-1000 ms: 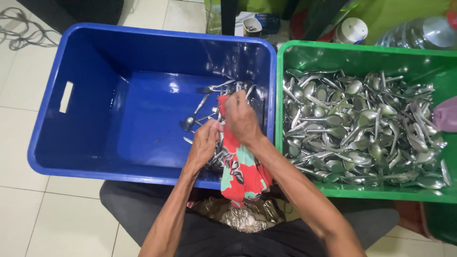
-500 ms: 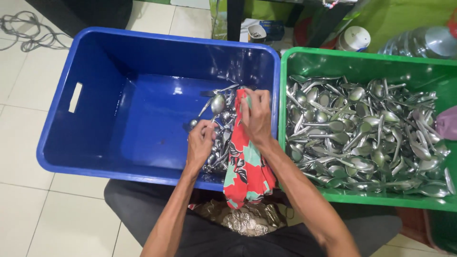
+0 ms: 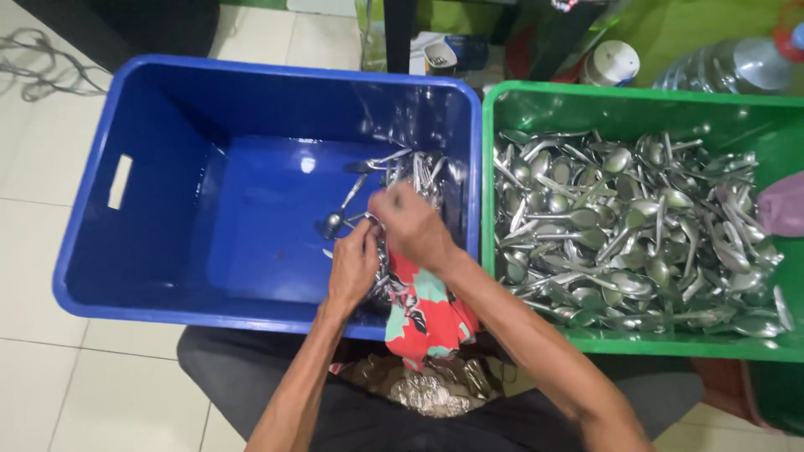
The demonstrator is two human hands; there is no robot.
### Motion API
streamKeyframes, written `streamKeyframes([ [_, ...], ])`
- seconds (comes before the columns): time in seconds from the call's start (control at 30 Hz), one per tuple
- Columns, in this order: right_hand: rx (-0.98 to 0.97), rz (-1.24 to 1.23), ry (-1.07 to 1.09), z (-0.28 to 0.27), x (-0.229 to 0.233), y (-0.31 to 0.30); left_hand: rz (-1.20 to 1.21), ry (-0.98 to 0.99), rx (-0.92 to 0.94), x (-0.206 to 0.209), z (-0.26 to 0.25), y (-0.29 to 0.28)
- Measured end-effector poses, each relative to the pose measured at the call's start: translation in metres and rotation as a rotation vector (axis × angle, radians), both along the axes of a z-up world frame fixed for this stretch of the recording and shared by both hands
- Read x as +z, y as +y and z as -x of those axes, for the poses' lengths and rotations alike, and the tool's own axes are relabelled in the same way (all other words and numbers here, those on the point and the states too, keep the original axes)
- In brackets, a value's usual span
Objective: The person wipes and dries metal spoons and forks with a cloth and moves them between bins.
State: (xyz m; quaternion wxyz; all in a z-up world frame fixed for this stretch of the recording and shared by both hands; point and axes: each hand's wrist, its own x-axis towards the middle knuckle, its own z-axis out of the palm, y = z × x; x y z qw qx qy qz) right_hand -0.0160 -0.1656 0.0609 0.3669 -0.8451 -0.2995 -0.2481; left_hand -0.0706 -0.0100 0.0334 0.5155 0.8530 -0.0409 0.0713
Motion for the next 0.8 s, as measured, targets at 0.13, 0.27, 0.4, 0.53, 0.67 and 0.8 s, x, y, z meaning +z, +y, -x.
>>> streamKeyframes([
  [0.13,0.024,0.042,0.030,-0.004,-0.006,-0.002,-0.133,-0.082,-0.008,0.013,0.009,-0.001],
  [0.27,-0.208,-0.228,0.334,-0.021,-0.039,-0.019,-0.189,-0.015,0.024,0.024,0.012,-0.003],
  [0.4,-0.322,-0.407,0.503,-0.030,-0.041,-0.028,-0.094,-0.029,0.090,0.013,0.001,0.001],
  [0.53,-0.327,-0.399,0.349,-0.011,-0.010,-0.018,-0.023,0.038,0.143,0.005,0.000,0.003],
  [0.67,-0.116,-0.155,0.100,0.000,-0.007,-0.002,0.016,0.170,0.128,0.000,0.002,-0.001],
  [0.8,-0.049,0.090,0.061,-0.006,-0.014,0.003,0.000,0.173,0.064,0.010,0.007,-0.003],
])
